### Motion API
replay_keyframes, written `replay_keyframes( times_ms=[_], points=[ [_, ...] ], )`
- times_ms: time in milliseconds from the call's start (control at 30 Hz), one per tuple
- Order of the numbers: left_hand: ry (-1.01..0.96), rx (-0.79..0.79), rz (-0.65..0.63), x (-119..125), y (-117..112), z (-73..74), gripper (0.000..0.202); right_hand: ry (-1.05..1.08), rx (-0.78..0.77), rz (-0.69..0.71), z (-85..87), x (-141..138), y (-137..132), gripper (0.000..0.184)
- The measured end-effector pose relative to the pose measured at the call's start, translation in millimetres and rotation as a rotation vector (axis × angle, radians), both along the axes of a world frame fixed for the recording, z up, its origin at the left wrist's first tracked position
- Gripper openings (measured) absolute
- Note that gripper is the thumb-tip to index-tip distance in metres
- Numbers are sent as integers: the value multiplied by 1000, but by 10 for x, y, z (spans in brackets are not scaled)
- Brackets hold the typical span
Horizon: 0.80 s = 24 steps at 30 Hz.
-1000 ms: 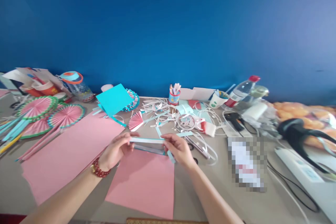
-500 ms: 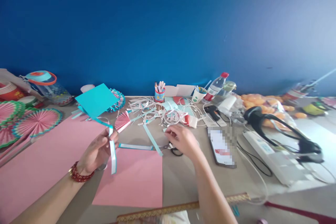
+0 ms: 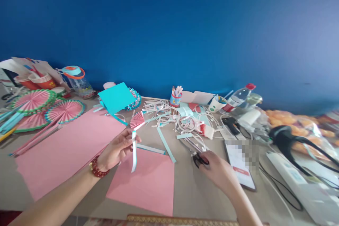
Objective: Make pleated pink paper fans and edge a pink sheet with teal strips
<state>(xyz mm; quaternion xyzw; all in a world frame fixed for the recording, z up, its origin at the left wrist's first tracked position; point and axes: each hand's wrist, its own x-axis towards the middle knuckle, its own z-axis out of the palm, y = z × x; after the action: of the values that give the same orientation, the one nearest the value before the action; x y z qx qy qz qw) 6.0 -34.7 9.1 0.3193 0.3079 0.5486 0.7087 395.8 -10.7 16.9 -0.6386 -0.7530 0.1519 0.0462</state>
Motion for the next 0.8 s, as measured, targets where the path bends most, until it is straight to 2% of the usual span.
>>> replay_keyframes(
  times_ms=[167,267,367,467,533,567,667,800],
  points=[
    [26,66,35,5,-12,42,22,463,-222,-47,115,17,64,24],
    [-6,64,27,13,-16,57,21,790,-418,-38,223,-223,41,26],
    [-47,78,61,22,-15,56,30,1056,-481,2,285,-615,9,38],
    [-50,79,155,18,-8,63,38,1185,-510,57,304,-1070,-22,51],
    [-7,79,167,9,-6,76,33,1237,-543,144,308,-1361,-41,51],
    [27,85,156,6,-8,81,29,1277,-550,145,306,-1492,-48,49],
    [186,150,113,24,-40,78,20,1396,-459,22,271,-1802,-45,42],
    [408,290,89,115,-130,17,19,1482,-335,-169,152,-1985,6,42]
  ],
)
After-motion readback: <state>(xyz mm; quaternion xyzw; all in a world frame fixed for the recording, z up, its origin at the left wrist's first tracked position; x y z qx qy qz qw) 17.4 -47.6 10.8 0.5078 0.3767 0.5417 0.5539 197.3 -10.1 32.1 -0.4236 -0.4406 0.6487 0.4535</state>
